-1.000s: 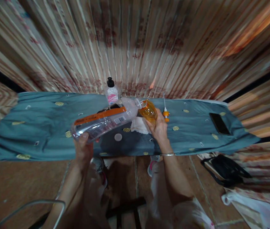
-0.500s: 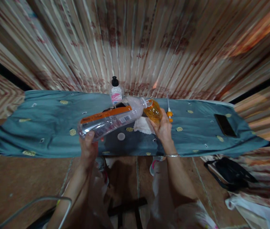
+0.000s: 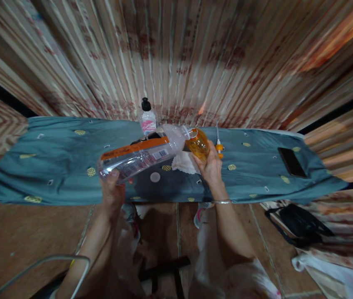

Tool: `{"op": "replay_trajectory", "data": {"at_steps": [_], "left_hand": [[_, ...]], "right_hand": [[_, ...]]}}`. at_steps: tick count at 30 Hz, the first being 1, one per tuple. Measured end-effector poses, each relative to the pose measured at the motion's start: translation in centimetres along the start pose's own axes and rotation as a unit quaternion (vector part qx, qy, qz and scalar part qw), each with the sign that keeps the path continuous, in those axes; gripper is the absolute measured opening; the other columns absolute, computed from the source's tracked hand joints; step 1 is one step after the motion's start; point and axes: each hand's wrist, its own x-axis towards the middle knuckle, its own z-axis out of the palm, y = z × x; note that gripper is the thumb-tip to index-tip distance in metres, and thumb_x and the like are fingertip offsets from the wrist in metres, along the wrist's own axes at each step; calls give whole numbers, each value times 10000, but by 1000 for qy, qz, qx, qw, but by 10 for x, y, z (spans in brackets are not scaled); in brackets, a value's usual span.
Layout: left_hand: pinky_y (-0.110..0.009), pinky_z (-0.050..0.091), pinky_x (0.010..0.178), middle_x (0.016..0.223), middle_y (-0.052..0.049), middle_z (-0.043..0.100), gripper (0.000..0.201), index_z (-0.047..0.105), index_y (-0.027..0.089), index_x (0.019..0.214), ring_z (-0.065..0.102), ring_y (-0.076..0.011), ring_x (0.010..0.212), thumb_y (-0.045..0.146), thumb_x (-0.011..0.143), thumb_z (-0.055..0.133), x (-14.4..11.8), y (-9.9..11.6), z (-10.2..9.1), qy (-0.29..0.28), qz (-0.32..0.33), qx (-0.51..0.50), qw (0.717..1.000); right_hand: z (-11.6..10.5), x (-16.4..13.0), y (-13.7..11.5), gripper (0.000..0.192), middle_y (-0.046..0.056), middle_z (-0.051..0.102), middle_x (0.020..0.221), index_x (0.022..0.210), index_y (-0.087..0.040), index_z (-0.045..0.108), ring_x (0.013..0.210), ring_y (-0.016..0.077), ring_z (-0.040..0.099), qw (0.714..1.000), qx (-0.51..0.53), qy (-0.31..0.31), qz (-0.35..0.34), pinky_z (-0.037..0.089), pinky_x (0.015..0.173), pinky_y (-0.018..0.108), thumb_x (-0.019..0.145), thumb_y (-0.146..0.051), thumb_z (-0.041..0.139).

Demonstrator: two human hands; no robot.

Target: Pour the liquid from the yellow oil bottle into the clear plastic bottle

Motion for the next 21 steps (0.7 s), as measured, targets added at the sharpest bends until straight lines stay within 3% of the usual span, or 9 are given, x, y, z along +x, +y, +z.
{"op": "replay_trajectory", "data": {"at_steps": [21], "left_hand": [[-208, 483, 421, 928, -28, 721, 520, 744, 237, 1090, 604, -124, 589, 569, 730, 918, 2, 0, 2, 9, 35, -9, 999]], "right_hand": [[1, -3, 2, 774, 204, 696, 1473, 1560, -180, 459, 1322, 372, 713, 1000, -13, 0, 1, 608, 1117, 546, 953, -609, 674]]}}
